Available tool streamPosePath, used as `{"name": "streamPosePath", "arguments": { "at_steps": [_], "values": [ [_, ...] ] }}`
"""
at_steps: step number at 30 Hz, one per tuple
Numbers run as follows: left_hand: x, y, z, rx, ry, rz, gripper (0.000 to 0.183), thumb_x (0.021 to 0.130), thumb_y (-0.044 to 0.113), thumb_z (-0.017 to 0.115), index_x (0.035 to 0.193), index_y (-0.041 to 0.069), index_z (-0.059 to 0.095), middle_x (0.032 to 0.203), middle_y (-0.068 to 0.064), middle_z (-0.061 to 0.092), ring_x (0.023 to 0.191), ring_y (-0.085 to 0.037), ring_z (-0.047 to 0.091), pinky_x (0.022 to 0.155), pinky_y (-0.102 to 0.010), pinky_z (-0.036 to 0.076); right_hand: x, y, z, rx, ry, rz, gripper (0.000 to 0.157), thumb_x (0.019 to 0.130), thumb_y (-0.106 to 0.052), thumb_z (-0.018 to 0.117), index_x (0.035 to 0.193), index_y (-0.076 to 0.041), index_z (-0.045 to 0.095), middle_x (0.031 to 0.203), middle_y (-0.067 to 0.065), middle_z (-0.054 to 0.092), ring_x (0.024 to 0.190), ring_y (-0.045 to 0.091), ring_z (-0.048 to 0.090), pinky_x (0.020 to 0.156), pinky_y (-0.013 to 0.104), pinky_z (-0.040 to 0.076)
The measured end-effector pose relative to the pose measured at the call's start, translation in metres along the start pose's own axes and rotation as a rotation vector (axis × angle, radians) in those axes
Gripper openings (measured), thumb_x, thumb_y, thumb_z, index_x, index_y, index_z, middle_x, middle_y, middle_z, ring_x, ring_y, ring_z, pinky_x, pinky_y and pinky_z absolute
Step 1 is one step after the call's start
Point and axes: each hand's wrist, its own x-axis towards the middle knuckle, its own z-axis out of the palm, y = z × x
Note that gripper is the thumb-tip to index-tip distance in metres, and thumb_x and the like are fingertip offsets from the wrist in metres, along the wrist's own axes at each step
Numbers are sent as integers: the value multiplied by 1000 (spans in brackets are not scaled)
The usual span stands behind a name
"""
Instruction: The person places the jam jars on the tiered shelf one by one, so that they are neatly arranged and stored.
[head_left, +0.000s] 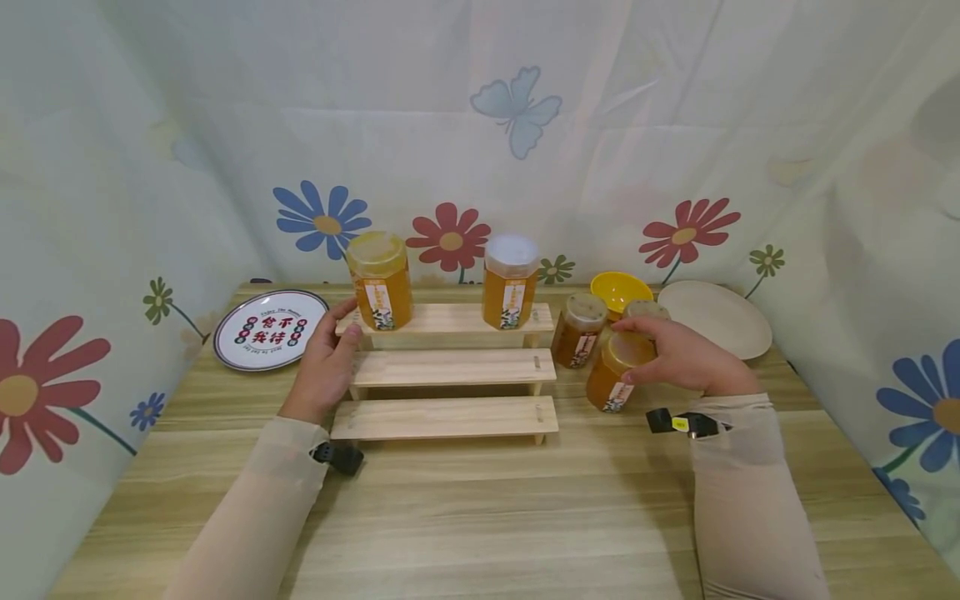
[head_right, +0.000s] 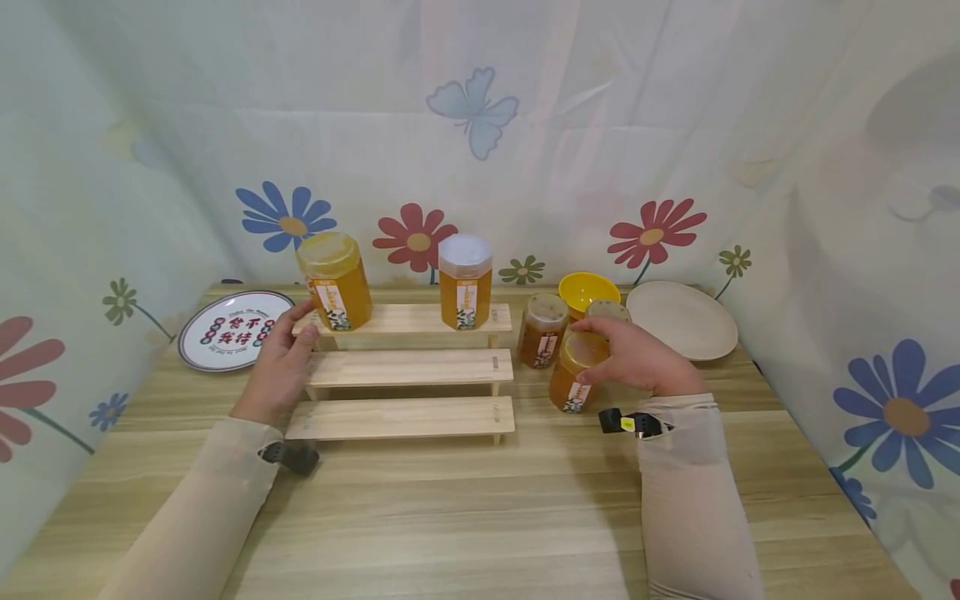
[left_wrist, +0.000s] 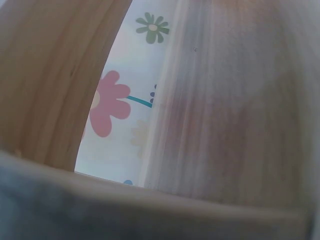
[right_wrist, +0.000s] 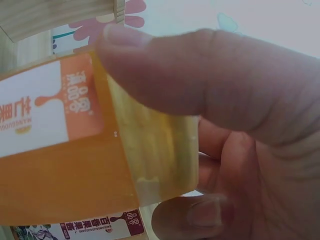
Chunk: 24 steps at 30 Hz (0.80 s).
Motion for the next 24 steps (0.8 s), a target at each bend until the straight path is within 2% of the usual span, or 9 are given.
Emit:
{"name": "streamPosePath", "arguments": {
  "at_steps": [4, 10, 19, 24],
  "values": [
    [-1, 1, 0, 4, -1, -1, 54, 116, 35, 36, 168, 22, 28, 162, -20, 40, 130, -40, 51, 98, -33, 41, 0, 0, 0, -6, -8, -4, 77, 87, -22, 88, 152, -5, 51, 157, 22, 48, 137, 42, 45, 114, 63, 42],
    [0, -1, 0, -2, 6, 3, 55, 115, 39, 39, 167, 27, 30, 164, -15, 40, 130, -37, 53, 100, -35, 41, 1, -1, -1, -7, -18, 5, 77, 86, -17, 87, 153, -5, 51, 158, 22, 45, 139, 44, 43, 114, 65, 40],
    [1, -1, 1, 5, 11, -10, 54, 115, 40, 39, 167, 28, 30, 167, -11, 36, 131, -31, 51, 105, -41, 40, 1, -3, 1, -36, 20, 1, 77, 84, -17, 89, 152, -6, 54, 158, 21, 47, 140, 42, 44, 115, 63, 40],
    [1, -1, 0, 7, 5, -12, 54, 115, 38, 38, 167, 26, 29, 167, -13, 36, 133, -33, 51, 105, -41, 41, -3, -10, 0, -38, 54, -25, 76, 84, -16, 89, 152, -11, 56, 154, 17, 51, 135, 39, 48, 110, 59, 47]
  ]
}}
